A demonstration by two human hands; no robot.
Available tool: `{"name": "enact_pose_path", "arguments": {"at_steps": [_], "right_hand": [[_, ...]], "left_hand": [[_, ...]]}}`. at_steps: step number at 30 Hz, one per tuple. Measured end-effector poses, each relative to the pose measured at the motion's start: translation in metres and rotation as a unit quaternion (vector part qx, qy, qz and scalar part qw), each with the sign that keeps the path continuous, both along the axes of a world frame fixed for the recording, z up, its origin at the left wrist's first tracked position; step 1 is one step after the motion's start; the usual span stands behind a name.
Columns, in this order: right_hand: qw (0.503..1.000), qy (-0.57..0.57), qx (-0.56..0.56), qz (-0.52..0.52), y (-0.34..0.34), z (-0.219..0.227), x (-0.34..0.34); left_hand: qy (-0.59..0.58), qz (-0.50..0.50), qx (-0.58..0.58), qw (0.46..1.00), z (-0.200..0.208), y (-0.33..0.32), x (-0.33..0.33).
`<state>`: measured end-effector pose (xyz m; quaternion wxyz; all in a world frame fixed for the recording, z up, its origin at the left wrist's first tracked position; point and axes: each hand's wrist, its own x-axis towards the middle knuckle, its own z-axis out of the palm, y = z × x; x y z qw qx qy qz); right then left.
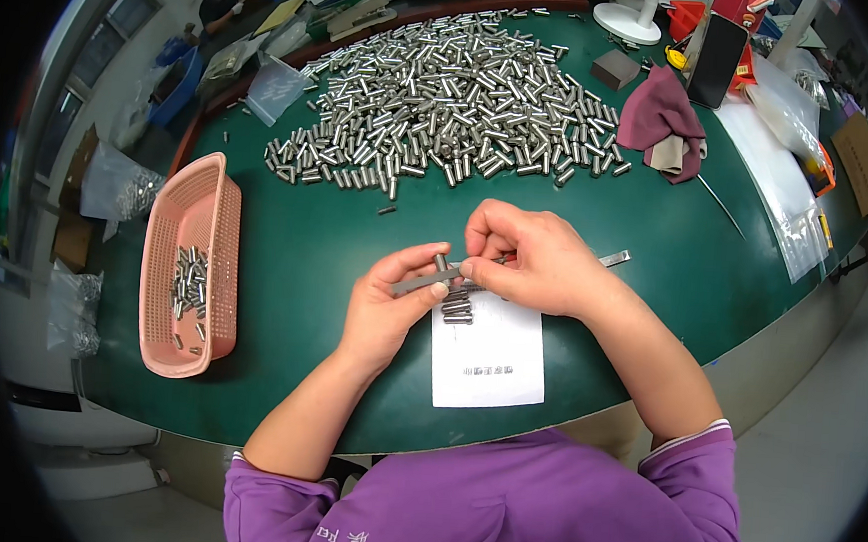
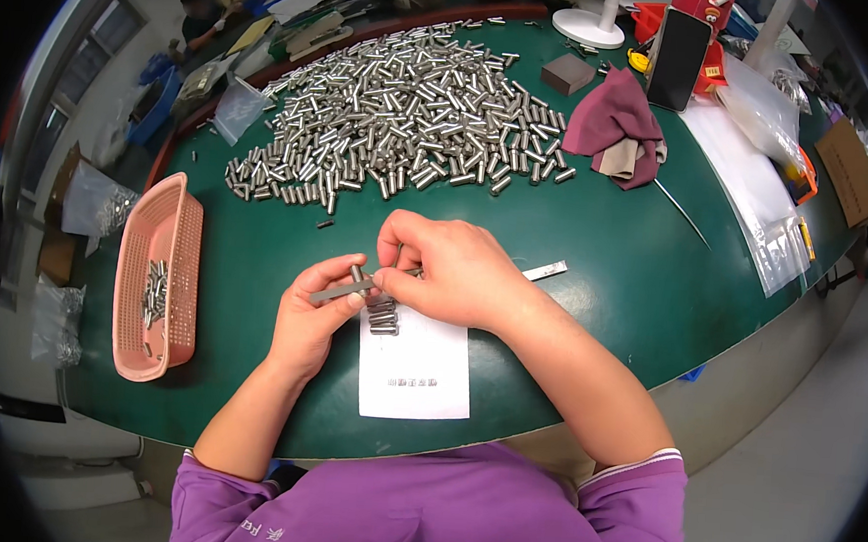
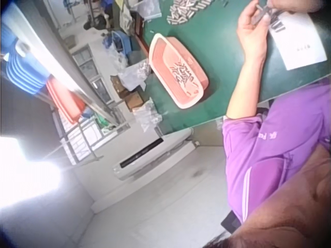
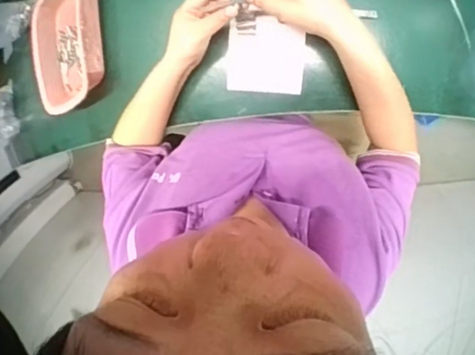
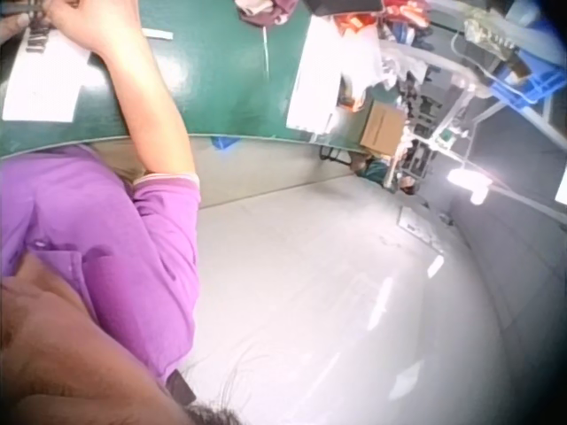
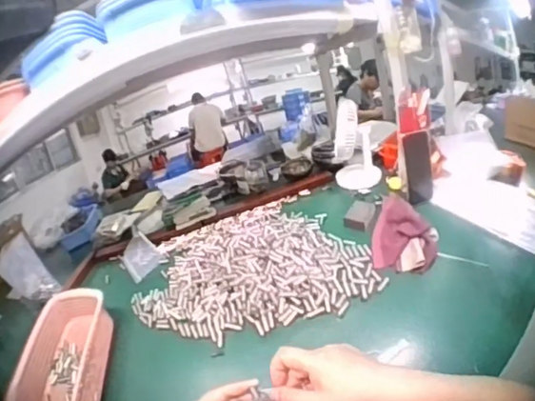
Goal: The person sorts small cylindrical metal parts on a green workbench. They pick up individual parts from a large pile, place them on a white paper, and use a metal ruler to align them in a row. The person repeatedly picks up, aligns, and places the parts, occasionally moving them into a pink basket.
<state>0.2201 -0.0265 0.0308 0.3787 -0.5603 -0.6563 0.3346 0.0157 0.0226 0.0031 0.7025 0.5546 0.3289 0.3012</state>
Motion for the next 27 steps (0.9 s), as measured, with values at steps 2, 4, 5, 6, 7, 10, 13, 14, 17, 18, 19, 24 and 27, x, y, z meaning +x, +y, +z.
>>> {"name": "enact_pose_path", "arguments": {"at_steps": [2,4,5,6,7,10,13,14,17,18,19,24,27], "right_hand": [[0.998,0.004,-0.066,-0.010,-0.001,0.005,0.014],[0.997,-0.019,-0.069,-0.034,-0.002,0.004,0.034],[0.996,-0.021,-0.074,-0.054,-0.004,0.004,0.041],[0.995,0.009,-0.081,-0.054,-0.004,0.004,0.042],[0.994,0.039,-0.087,-0.054,-0.004,0.006,0.042],[0.998,0.024,-0.054,-0.016,-0.002,0.003,0.024],[0.999,-0.029,0.015,-0.013,-0.001,0.002,-0.001],[0.999,-0.023,0.017,-0.016,0.000,0.001,-0.004],[0.997,0.001,-0.069,-0.026,-0.001,0.004,0.024],[0.996,0.000,-0.073,-0.058,-0.002,0.002,0.033],[0.995,-0.018,-0.054,-0.077,-0.001,-0.005,0.045],[0.990,0.087,-0.063,-0.087,0.000,0.002,0.039],[0.992,0.063,-0.055,-0.095,0.000,0.001,0.035]], "left_hand": [[-0.048,0.001,-0.013,0.999,-0.005,0.001,-0.001],[-0.079,-0.002,-0.012,0.997,-0.008,0.003,-0.003],[-0.080,-0.011,-0.010,0.997,-0.010,0.004,-0.005],[-0.082,-0.020,-0.008,0.996,-0.010,0.005,-0.006],[-0.082,-0.012,-0.017,0.996,-0.009,0.004,-0.006],[-0.068,0.003,-0.034,0.997,-0.003,0.001,-0.001],[-0.039,0.002,-0.025,0.999,-0.002,-0.001,0.003],[-0.033,-0.003,-0.018,0.999,-0.001,0.000,0.002],[-0.060,-0.018,-0.019,0.998,-0.006,0.003,-0.004],[-0.077,-0.020,-0.023,0.997,-0.008,0.004,-0.005],[-0.078,-0.022,-0.018,0.997,-0.007,0.005,-0.006],[-0.072,-0.020,-0.051,0.996,-0.003,0.005,-0.004],[-0.082,-0.016,-0.056,0.995,-0.001,0.006,-0.004]]}}
